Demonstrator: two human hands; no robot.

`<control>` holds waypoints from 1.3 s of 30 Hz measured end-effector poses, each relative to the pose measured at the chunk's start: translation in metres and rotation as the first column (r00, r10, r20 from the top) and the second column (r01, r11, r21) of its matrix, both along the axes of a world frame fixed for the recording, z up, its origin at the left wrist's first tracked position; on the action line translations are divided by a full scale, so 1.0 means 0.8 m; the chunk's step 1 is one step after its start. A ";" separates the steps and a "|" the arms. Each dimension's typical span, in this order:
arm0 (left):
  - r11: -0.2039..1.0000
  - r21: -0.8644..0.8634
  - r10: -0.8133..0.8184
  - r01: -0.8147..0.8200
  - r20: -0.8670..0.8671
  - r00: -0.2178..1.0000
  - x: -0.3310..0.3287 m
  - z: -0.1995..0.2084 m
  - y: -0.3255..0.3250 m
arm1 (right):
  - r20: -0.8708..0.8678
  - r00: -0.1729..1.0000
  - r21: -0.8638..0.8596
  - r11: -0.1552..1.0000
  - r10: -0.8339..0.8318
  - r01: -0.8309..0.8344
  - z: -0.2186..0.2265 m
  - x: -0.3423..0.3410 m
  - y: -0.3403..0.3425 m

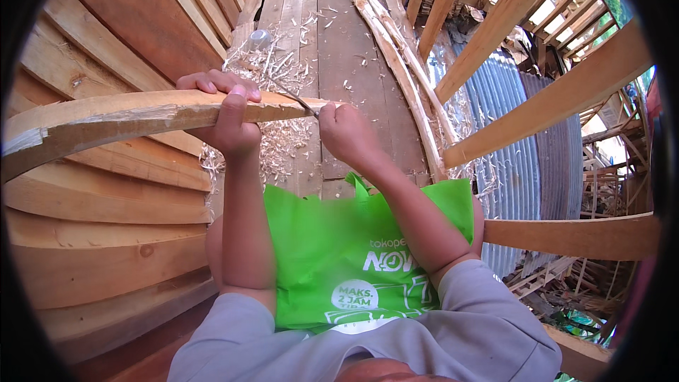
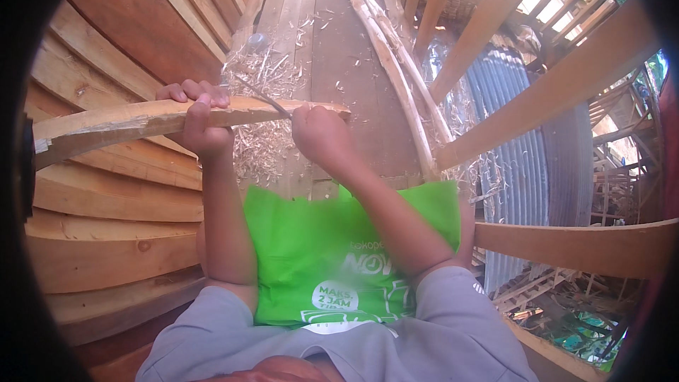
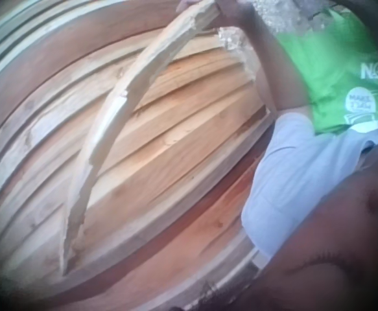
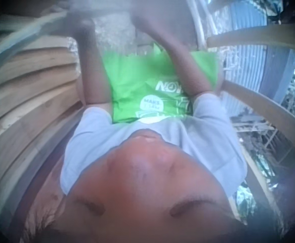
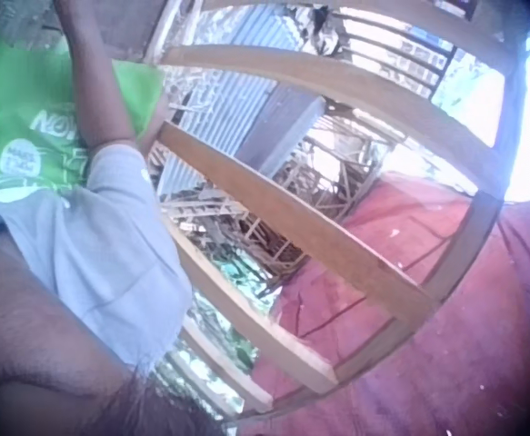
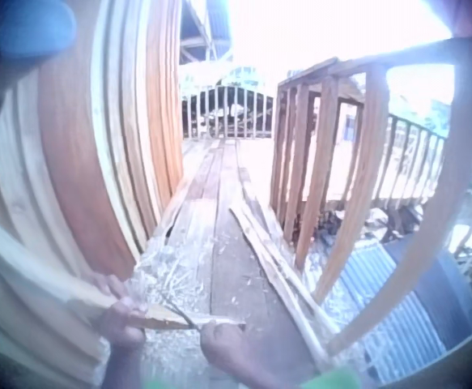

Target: The person carves a long wooden stick using a small knife, holding the stick with the left hand and shaving thin curls of wood with the right hand. The person sits on a wooden floor with a green bag on the lap, and wood shavings accumulate on the floor.

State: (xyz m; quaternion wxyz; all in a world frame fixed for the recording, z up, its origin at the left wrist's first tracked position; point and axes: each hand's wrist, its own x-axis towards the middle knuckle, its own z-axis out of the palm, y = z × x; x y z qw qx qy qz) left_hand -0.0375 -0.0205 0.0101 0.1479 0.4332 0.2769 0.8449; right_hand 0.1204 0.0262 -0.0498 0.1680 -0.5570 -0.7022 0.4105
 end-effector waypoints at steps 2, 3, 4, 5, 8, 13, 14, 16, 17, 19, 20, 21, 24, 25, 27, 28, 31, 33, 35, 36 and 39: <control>0.999 -0.034 0.028 -0.028 -0.004 1.000 -0.001 -0.002 -0.002 | -0.008 0.999 -0.006 0.999 -0.044 0.044 -0.020 -0.001 0.004; 0.999 -0.044 0.026 -0.026 0.000 1.000 0.008 0.002 0.001 | -0.003 0.991 -0.016 0.991 -0.136 0.136 -0.057 0.009 0.018; 0.998 -0.050 0.030 -0.031 -0.002 1.000 0.013 0.005 0.004 | -0.005 0.976 -0.022 0.975 -0.220 0.220 -0.094 0.018 0.032; 1.000 -0.011 -0.011 0.011 0.005 1.000 0.013 0.005 0.006 | 0.019 0.982 -0.008 0.982 -0.188 0.188 -0.129 0.036 0.045; 1.000 0.027 0.000 -0.001 0.037 0.999 0.012 0.010 0.006 | 0.045 0.993 0.050 0.993 -0.112 0.110 -0.172 0.058 0.070; 0.998 0.005 0.064 -0.064 0.020 0.998 -0.001 0.001 0.001 | -0.034 0.999 0.088 0.995 -0.032 0.035 -0.052 -0.006 0.008; 0.997 -0.017 0.077 -0.077 0.018 0.997 0.005 0.004 0.001 | -0.033 0.997 0.081 0.994 -0.076 0.079 -0.059 -0.003 0.012; 0.995 -0.051 0.084 -0.083 0.007 0.996 0.012 0.004 0.002 | -0.042 0.986 0.060 0.984 -0.163 0.166 -0.091 -0.002 0.034; 0.996 -0.055 0.072 -0.072 0.009 0.997 0.018 0.007 0.003 | -0.040 0.975 -0.037 0.975 -0.220 0.219 -0.129 0.024 0.052; 0.997 -0.025 0.070 -0.069 0.014 0.997 0.017 0.013 0.007 | 0.027 0.978 -0.057 0.976 -0.209 0.210 -0.152 0.040 0.062; 0.998 -0.011 0.057 -0.057 -0.001 0.998 0.016 0.018 0.009 | 0.058 0.977 -0.061 0.976 -0.204 0.208 -0.156 0.041 0.069; 0.998 -0.004 0.063 -0.063 -0.010 0.998 0.012 0.016 0.009 | 0.029 0.972 -0.183 0.954 -0.235 0.236 -0.146 0.034 0.069; 0.997 -0.017 0.069 -0.069 0.008 0.998 0.014 0.014 0.003 | -0.003 0.970 -0.285 0.930 -0.245 0.234 -0.102 0.026 0.045; 0.996 -0.023 0.083 -0.083 0.011 0.997 0.014 0.014 0.005 | -0.014 0.982 -0.131 0.974 -0.190 0.186 -0.094 0.016 0.040; 0.995 -0.018 0.095 -0.094 0.013 0.995 0.011 0.014 0.003 | -0.011 0.998 0.032 0.998 -0.061 0.061 -0.061 0.000 0.034; 0.994 -0.020 0.107 -0.107 0.006 0.994 0.007 0.013 0.001 | -0.007 1.000 0.033 0.999 0.010 -0.010 -0.031 -0.009 0.026; 0.996 -0.038 0.078 -0.078 0.005 0.997 0.021 0.021 0.003 | -0.039 0.995 -0.035 0.995 -0.096 0.094 -0.103 0.020 0.052; 0.996 -0.042 0.075 -0.074 0.017 0.997 0.021 0.025 0.003 | 0.000 0.983 -0.033 0.983 -0.181 0.181 -0.134 0.031 0.065; 0.998 -0.016 0.065 -0.065 0.004 0.998 0.013 0.019 0.006 | 0.117 0.970 0.025 0.977 -0.211 0.210 -0.139 0.036 0.060; 0.998 -0.004 0.067 -0.067 -0.001 0.998 0.011 0.016 0.007 | 0.103 0.974 -0.013 0.979 -0.200 0.202 -0.134 0.034 0.056; 0.996 -0.023 0.088 -0.088 0.012 0.996 0.012 0.015 0.004 | 0.088 0.990 -0.034 0.993 -0.111 0.114 -0.103 0.023 0.044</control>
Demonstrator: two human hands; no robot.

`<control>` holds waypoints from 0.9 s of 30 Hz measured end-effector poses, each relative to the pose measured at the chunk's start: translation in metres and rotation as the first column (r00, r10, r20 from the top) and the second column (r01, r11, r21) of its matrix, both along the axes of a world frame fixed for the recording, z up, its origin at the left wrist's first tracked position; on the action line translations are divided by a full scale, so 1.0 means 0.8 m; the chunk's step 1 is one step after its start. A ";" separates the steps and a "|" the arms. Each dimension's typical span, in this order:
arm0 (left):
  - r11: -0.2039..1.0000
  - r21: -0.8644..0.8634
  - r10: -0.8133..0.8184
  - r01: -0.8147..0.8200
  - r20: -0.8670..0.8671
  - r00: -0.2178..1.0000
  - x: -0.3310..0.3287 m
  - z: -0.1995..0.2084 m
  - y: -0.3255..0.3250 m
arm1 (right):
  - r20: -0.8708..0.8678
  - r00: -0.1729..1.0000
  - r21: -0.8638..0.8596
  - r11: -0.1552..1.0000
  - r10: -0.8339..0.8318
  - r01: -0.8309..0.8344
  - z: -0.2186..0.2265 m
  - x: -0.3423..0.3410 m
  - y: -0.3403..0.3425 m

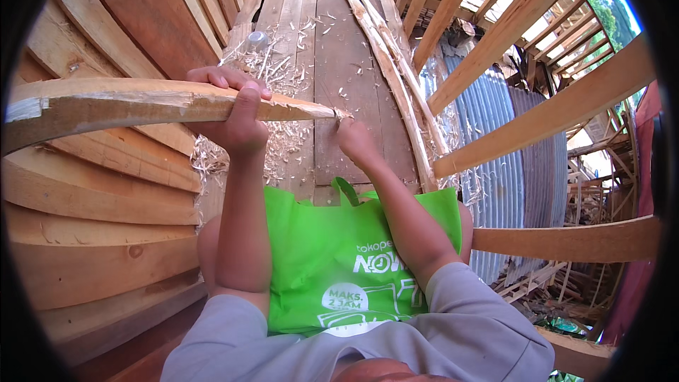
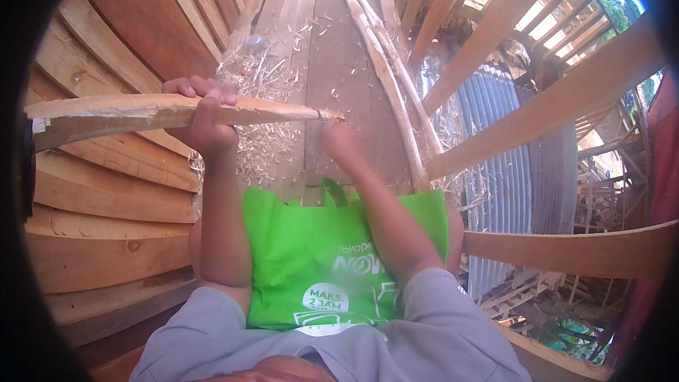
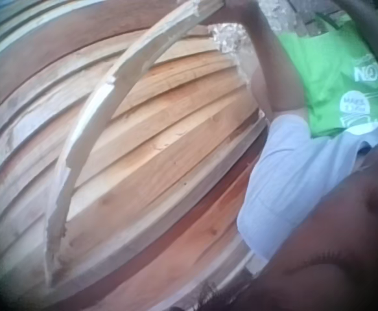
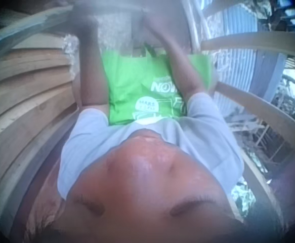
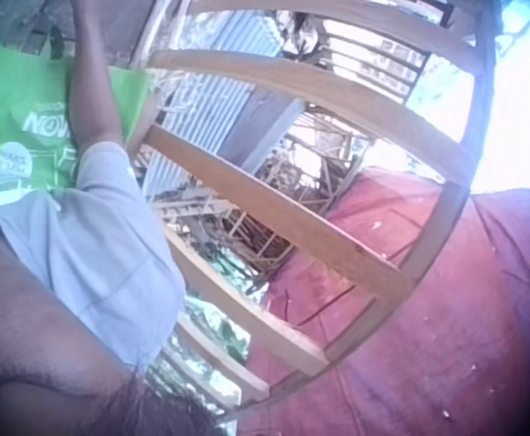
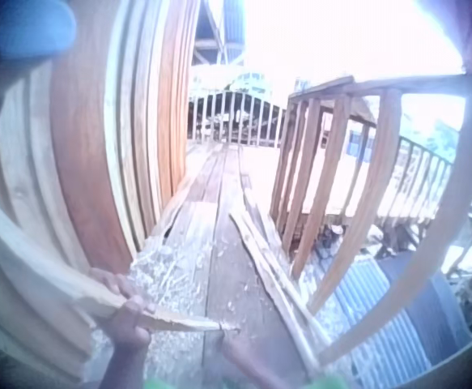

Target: The person carves a long wooden stick using a small knife, holding the stick with the left hand and shaving thin curls of wood with the right hand. The person sits on a wooden floor with a green bag on the lap, and wood shavings accumulate on the floor.

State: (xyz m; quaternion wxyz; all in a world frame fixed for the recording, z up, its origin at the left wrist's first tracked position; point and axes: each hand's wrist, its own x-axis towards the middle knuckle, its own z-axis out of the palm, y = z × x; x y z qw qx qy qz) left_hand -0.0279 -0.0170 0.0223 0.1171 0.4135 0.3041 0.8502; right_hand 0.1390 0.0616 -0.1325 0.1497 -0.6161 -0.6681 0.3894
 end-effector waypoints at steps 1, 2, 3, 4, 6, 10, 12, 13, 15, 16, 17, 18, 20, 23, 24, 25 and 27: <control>1.000 -0.008 0.012 -0.012 0.002 1.000 -0.003 0.001 -0.001 | 0.021 0.997 0.046 0.996 0.079 -0.080 0.030 -0.012 -0.009; 1.000 -0.001 0.009 -0.009 0.000 1.000 -0.005 0.000 0.000 | 0.050 0.987 0.089 0.984 0.152 -0.156 0.053 -0.020 -0.015; 1.000 0.001 0.009 -0.009 -0.001 1.000 -0.007 -0.002 0.000 | 0.021 0.985 0.065 0.983 0.171 -0.172 0.069 -0.027 -0.018; 1.000 -0.002 0.008 -0.008 -0.003 1.000 -0.009 -0.004 -0.002 | -0.010 0.982 0.038 0.982 0.186 -0.186 0.078 -0.032 -0.021; 1.000 -0.008 -0.009 0.009 -0.004 1.000 -0.007 -0.001 -0.001 | -0.017 0.988 0.087 0.985 0.152 -0.150 0.032 -0.016 -0.005; 1.000 0.003 -0.002 0.002 -0.028 1.000 -0.004 0.001 0.000 | -0.029 0.999 -0.067 0.997 -0.042 0.040 -0.039 0.016 0.024; 1.000 0.008 -0.023 0.023 -0.027 0.999 -0.006 0.003 0.000 | -0.061 0.993 -0.222 0.971 -0.101 0.085 -0.022 0.012 0.021; 0.999 0.008 -0.037 0.037 -0.018 0.999 -0.002 0.003 0.001 | -0.080 0.989 -0.227 0.968 -0.124 0.103 -0.023 0.013 0.020; 1.000 0.013 -0.019 0.019 -0.025 1.000 0.002 0.005 0.004 | -0.102 0.991 -0.124 0.989 -0.089 0.076 -0.019 0.008 0.017; 1.000 0.014 -0.005 0.005 -0.024 1.000 -0.002 0.002 0.003 | -0.103 0.995 -0.021 1.000 -0.019 0.017 0.011 -0.010 0.005; 1.000 0.014 0.009 -0.009 -0.021 1.000 -0.006 0.001 0.001 | -0.096 0.994 0.080 0.996 0.050 -0.042 0.039 -0.024 -0.006; 1.000 0.012 0.020 -0.020 -0.008 1.000 -0.007 0.000 -0.001 | -0.110 0.992 0.092 0.994 0.061 -0.051 0.057 -0.029 -0.014; 0.999 0.001 0.035 -0.035 0.017 0.999 -0.006 0.000 -0.003 | -0.140 0.987 0.107 0.992 0.076 -0.062 0.074 -0.037 -0.027; 0.992 -0.021 0.129 -0.128 0.044 0.991 0.017 0.016 0.008 | -0.108 0.977 -0.011 0.983 -0.182 0.181 -0.028 -0.005 0.006; 0.990 -0.032 0.142 -0.141 0.052 0.988 0.015 0.016 0.004 | -0.089 0.981 -0.026 0.985 -0.174 0.172 -0.029 -0.005 0.007; 0.984 -0.038 0.177 -0.175 0.041 0.983 0.014 0.016 0.004 | -0.070 0.983 -0.041 0.986 -0.167 0.164 -0.030 -0.004 0.009; 0.968 -0.054 0.247 -0.246 0.021 0.969 0.012 0.015 0.006 | -0.079 0.982 -0.088 0.982 -0.173 0.166 -0.024 -0.005 0.008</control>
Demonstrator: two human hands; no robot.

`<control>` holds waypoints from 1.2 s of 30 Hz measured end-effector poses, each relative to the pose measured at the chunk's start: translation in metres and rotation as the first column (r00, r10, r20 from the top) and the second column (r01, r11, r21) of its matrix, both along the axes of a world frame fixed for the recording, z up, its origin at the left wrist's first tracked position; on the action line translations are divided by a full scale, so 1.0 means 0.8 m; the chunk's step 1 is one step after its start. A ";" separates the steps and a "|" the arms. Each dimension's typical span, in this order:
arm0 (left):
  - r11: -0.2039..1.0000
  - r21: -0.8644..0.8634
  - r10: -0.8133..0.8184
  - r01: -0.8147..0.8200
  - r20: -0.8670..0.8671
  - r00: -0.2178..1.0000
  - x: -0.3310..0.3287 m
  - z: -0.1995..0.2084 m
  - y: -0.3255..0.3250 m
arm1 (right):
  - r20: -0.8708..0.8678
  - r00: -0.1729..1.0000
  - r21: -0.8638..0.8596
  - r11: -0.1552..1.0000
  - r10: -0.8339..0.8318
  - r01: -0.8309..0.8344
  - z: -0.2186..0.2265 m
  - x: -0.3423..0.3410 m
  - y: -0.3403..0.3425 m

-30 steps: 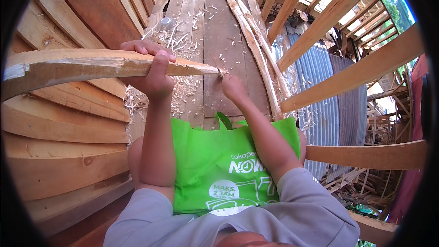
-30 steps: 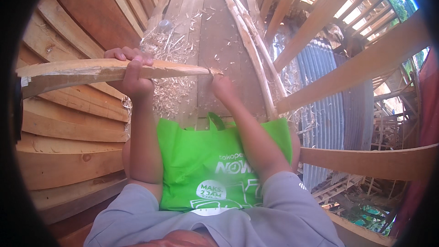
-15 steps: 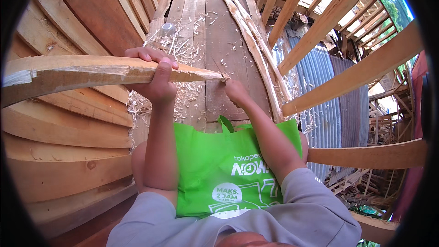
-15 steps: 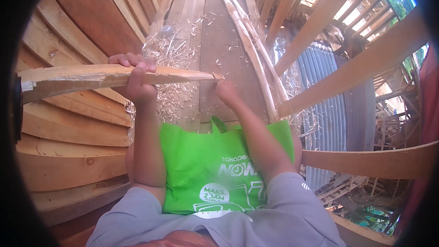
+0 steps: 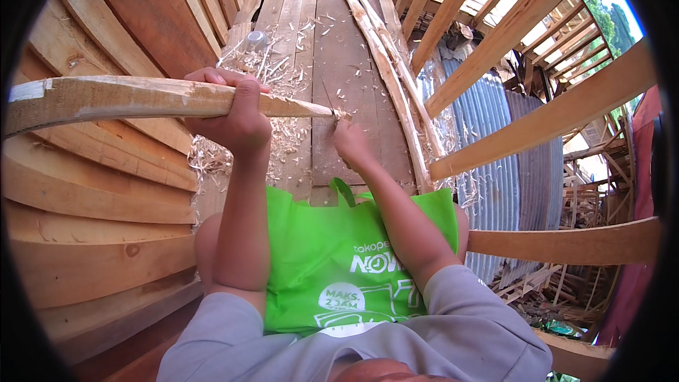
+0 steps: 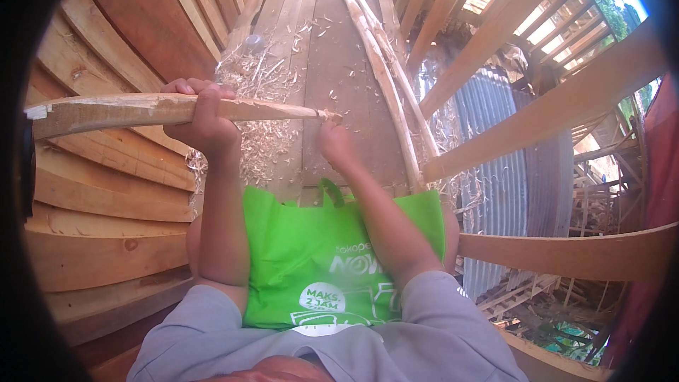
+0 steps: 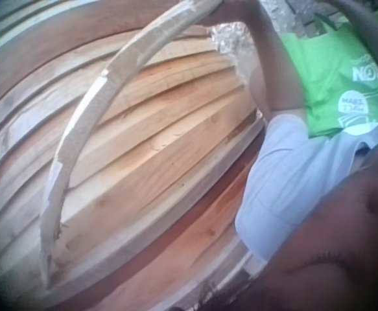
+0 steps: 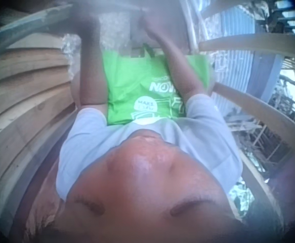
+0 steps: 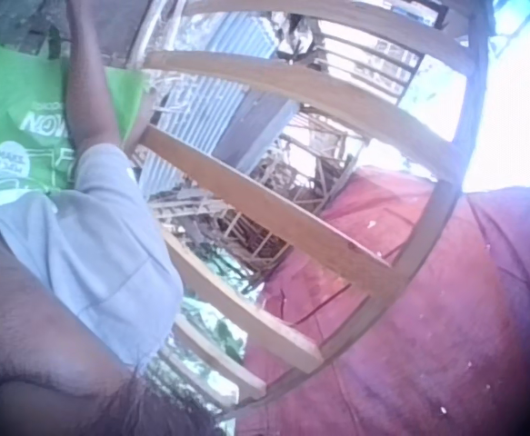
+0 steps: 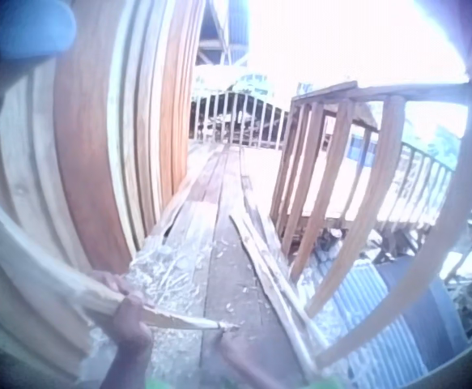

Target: The person carves a long wooden stick using a small knife, holding the stick with the left hand and shaving thin curls of wood with the right hand. The person sits on a wooden floor with a green bag on the lap, and wood shavings accumulate on the floor.

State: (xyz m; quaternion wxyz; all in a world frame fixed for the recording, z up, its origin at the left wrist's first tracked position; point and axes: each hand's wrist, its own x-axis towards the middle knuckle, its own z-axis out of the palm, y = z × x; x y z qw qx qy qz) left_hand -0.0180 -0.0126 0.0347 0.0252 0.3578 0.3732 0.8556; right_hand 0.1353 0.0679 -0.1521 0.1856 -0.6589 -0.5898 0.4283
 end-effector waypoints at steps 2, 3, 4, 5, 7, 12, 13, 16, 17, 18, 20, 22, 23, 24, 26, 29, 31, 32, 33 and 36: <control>1.000 0.009 0.026 -0.026 0.000 1.000 0.000 -0.002 -0.002 | -0.065 0.998 -0.056 0.998 -0.021 0.018 0.011 -0.008 -0.010; 0.999 0.013 0.052 -0.052 -0.003 0.999 -0.006 -0.004 -0.005 | -0.059 0.995 0.104 0.991 0.085 -0.078 0.036 -0.020 -0.021; 0.998 0.015 0.061 -0.061 0.006 0.998 -0.013 -0.009 -0.007 | -0.038 0.981 0.251 0.952 0.189 -0.174 0.069 -0.032 -0.040; 0.998 0.019 0.051 -0.052 0.018 0.999 -0.013 -0.010 -0.007 | -0.001 0.963 0.392 0.886 0.270 -0.248 0.087 -0.034 -0.050; 1.000 0.010 0.008 -0.009 0.030 1.000 -0.003 -0.007 -0.003 | -0.055 0.992 0.283 0.954 0.115 -0.095 0.018 -0.022 -0.016; 0.999 0.022 0.031 -0.033 0.087 0.996 0.004 -0.004 -0.001 | 0.002 1.000 0.165 0.986 -0.026 0.025 -0.063 0.008 0.017; 0.999 0.015 0.028 -0.029 0.076 0.997 0.003 -0.004 -0.005 | -0.040 0.999 0.016 1.000 0.006 -0.005 -0.050 0.008 0.014; 0.995 -0.088 0.060 -0.056 0.046 0.997 0.001 0.000 -0.014 | -0.046 0.992 -0.060 0.991 0.120 -0.122 0.010 -0.007 -0.005; 0.989 -0.110 0.103 -0.095 0.066 0.993 0.007 0.009 -0.015 | -0.034 0.989 -0.016 0.989 0.145 -0.145 0.022 -0.011 -0.011; 0.981 -0.135 0.148 -0.136 0.083 0.986 0.017 0.021 -0.017 | -0.023 0.985 0.027 0.985 0.169 -0.168 0.032 -0.015 -0.016; 0.963 -0.175 0.222 -0.207 0.070 0.973 0.018 0.024 -0.018 | -0.026 0.980 0.131 0.972 0.199 -0.194 0.034 -0.022 -0.022; 0.956 -0.183 0.236 -0.229 0.021 0.971 0.027 0.031 -0.009 | 0.109 0.975 0.274 0.937 0.193 -0.216 -0.026 0.010 0.000; 0.944 -0.190 0.269 -0.269 -0.022 0.963 0.026 0.027 -0.009 | 0.117 0.977 0.284 0.937 0.178 -0.205 -0.032 0.012 0.002; 0.933 -0.184 0.301 -0.309 -0.070 0.951 0.020 0.023 -0.009 | 0.126 0.978 0.298 0.934 0.166 -0.197 -0.033 0.011 0.002; 0.920 -0.174 0.339 -0.353 -0.103 0.935 0.003 0.012 -0.012 | 0.050 0.991 0.185 0.974 0.126 -0.133 0.017 -0.008 -0.022; 0.929 -0.172 0.316 -0.327 -0.089 0.945 0.012 0.009 -0.013 | -0.041 0.940 0.302 0.900 0.340 -0.313 0.054 -0.011 -0.031; 0.923 -0.195 0.307 -0.333 -0.150 0.940 0.016 0.010 -0.015 | -0.026 0.943 0.315 0.898 0.333 -0.308 0.045 -0.011 -0.026; 0.946 -0.126 0.284 -0.300 -0.128 0.950 0.022 0.008 -0.017 | -0.018 0.944 0.321 0.897 0.329 -0.306 0.041 -0.009 -0.023; 0.958 -0.056 0.272 -0.280 -0.119 0.955 0.024 0.008 -0.024 | -0.023 0.943 0.311 0.899 0.332 -0.308 0.043 -0.014 -0.022; 0.839 0.236 0.542 -0.491 -0.264 0.798 0.020 0.009 -0.028 | -0.035 0.940 0.279 0.906 0.339 -0.317 0.046 -0.020 -0.022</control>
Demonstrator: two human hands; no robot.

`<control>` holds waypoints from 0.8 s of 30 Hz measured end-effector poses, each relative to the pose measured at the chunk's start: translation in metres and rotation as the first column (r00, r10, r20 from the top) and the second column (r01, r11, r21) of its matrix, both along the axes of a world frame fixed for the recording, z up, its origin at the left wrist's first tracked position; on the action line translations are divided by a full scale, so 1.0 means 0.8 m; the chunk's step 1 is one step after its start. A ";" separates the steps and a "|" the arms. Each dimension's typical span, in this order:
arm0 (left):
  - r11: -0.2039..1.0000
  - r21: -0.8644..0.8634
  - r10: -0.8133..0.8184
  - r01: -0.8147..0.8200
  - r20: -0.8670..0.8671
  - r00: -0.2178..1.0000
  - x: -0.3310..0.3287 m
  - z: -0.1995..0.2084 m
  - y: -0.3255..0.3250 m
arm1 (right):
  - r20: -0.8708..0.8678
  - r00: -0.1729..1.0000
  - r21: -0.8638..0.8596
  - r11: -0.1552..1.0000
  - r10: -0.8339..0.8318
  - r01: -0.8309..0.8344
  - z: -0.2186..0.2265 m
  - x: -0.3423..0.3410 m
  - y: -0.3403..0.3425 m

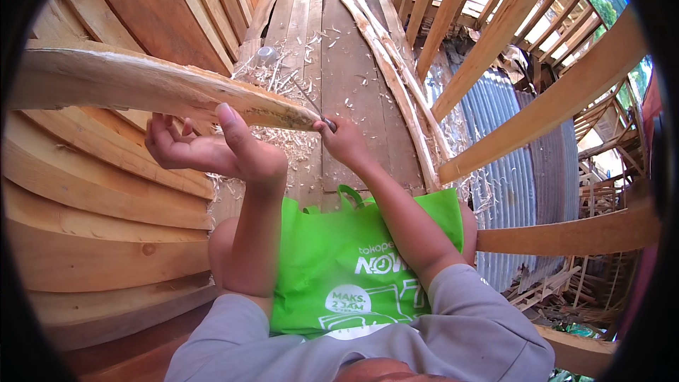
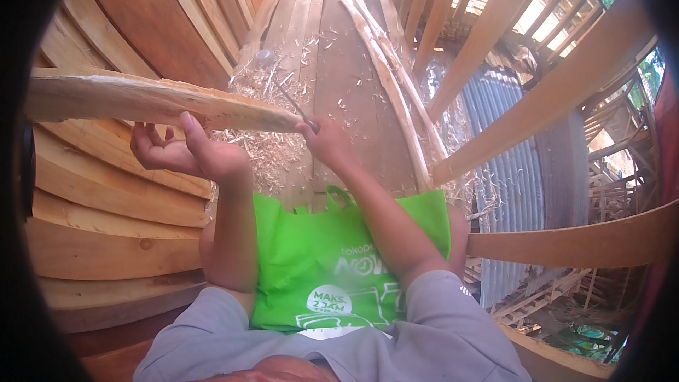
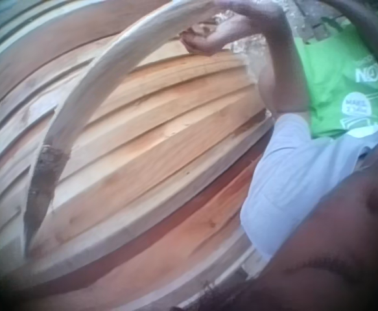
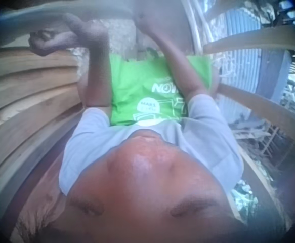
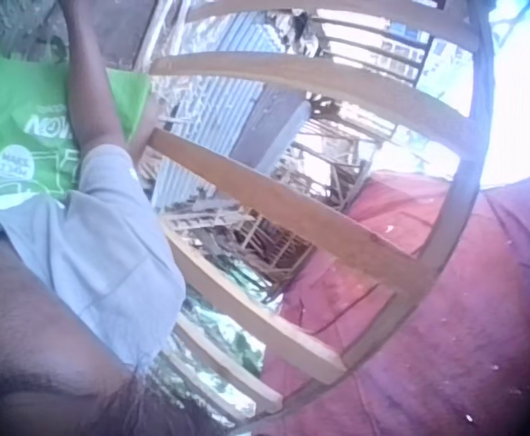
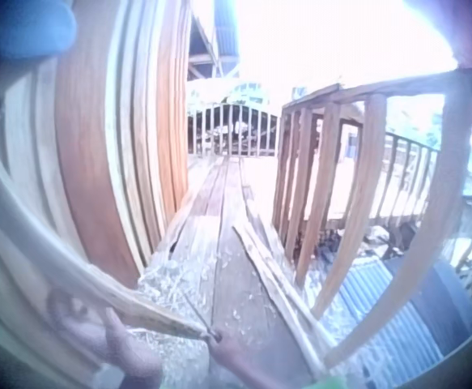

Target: The person carves a long wooden stick using a small knife, holding the stick with the left hand and shaving thin curls of wood with the right hand. The person sits on a wooden floor with a green bag on the lap, and wood shavings accumulate on the floor.

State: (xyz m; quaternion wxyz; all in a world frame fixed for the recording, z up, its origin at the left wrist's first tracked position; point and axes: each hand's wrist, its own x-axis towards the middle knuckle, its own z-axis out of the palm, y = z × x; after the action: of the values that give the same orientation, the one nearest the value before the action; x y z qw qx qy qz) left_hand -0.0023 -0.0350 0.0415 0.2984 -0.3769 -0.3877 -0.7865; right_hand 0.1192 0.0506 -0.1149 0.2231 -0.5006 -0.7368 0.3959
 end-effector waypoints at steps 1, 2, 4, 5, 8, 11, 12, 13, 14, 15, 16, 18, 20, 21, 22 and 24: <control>0.991 0.092 0.100 -0.094 -0.065 0.993 0.005 0.007 -0.008 | 0.003 1.000 -0.010 1.000 0.000 0.000 -0.003 0.003 0.000; 0.988 0.142 0.073 -0.055 -0.126 0.989 0.011 0.009 -0.017 | 0.006 1.000 -0.019 1.000 0.000 0.000 -0.006 0.007 0.001; 0.979 0.162 -0.080 0.127 -0.269 0.960 0.024 0.014 -0.049 | 0.013 1.000 -0.014 1.000 0.027 -0.027 -0.004 0.001 -0.002; 0.925 0.048 -0.351 0.377 -0.272 0.896 0.035 0.015 -0.067 | 0.017 0.999 -0.012 0.999 0.040 -0.039 -0.004 0.000 -0.004; -0.233 -0.080 -0.952 0.969 0.223 -0.211 0.080 0.038 -0.089 | -0.139 0.990 0.012 1.000 0.030 -0.029 0.001 0.013 -0.008; -0.728 0.059 -0.661 0.683 0.205 -0.722 0.108 0.045 -0.098 | -0.111 0.993 -0.079 0.996 0.041 -0.050 0.002 0.009 -0.001; -0.804 0.075 -0.570 0.590 0.191 -0.799 0.115 0.042 -0.103 | -0.048 0.998 -0.060 0.997 0.048 -0.051 0.006 0.009 -0.002; -0.847 0.071 -0.512 0.527 0.157 -0.844 0.122 0.039 -0.108 | -0.042 0.998 -0.026 0.999 0.040 -0.041 0.000 0.008 0.000; -0.883 0.067 -0.455 0.465 0.125 -0.882 0.130 0.036 -0.113 | -0.037 0.999 0.005 0.999 0.036 -0.036 -0.003 0.004 0.000; -0.914 0.060 -0.395 0.401 0.094 -0.914 0.137 0.033 -0.117 | -0.046 0.998 0.006 0.999 0.037 -0.037 -0.005 0.001 0.000; -0.944 0.053 -0.324 0.327 0.059 -0.944 0.143 0.030 -0.118 | -0.049 0.998 0.005 1.000 0.029 -0.029 -0.006 0.003 0.001; -0.970 0.053 -0.238 0.237 -0.033 -0.971 0.152 0.029 -0.115 | -0.045 0.999 -0.001 1.000 0.029 -0.029 -0.004 0.003 0.001; -0.977 0.098 -0.200 0.189 -0.115 -0.973 0.154 0.034 -0.115 | -0.033 0.998 -0.014 0.999 0.044 -0.045 0.002 0.000 0.000; -0.980 0.134 -0.165 0.146 -0.145 -0.976 0.155 0.035 -0.117 | -0.029 0.999 -0.012 0.999 0.046 -0.046 0.001 0.002 0.001; -0.976 0.200 -0.114 0.083 -0.147 -0.983 0.153 0.045 -0.128 | -0.025 0.999 -0.011 0.999 0.047 -0.048 0.000 0.004 0.002; -0.975 0.207 -0.078 0.079 0.011 -0.997 0.138 0.051 -0.136 | -0.016 0.999 -0.018 0.999 0.045 -0.045 0.000 0.005 0.002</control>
State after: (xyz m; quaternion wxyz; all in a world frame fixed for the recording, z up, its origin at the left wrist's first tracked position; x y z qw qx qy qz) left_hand 0.1081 -0.1438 0.0827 -0.8110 -0.3185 0.3269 -0.3662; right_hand 0.1230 0.0524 -0.1148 0.2153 -0.4829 -0.7423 0.4116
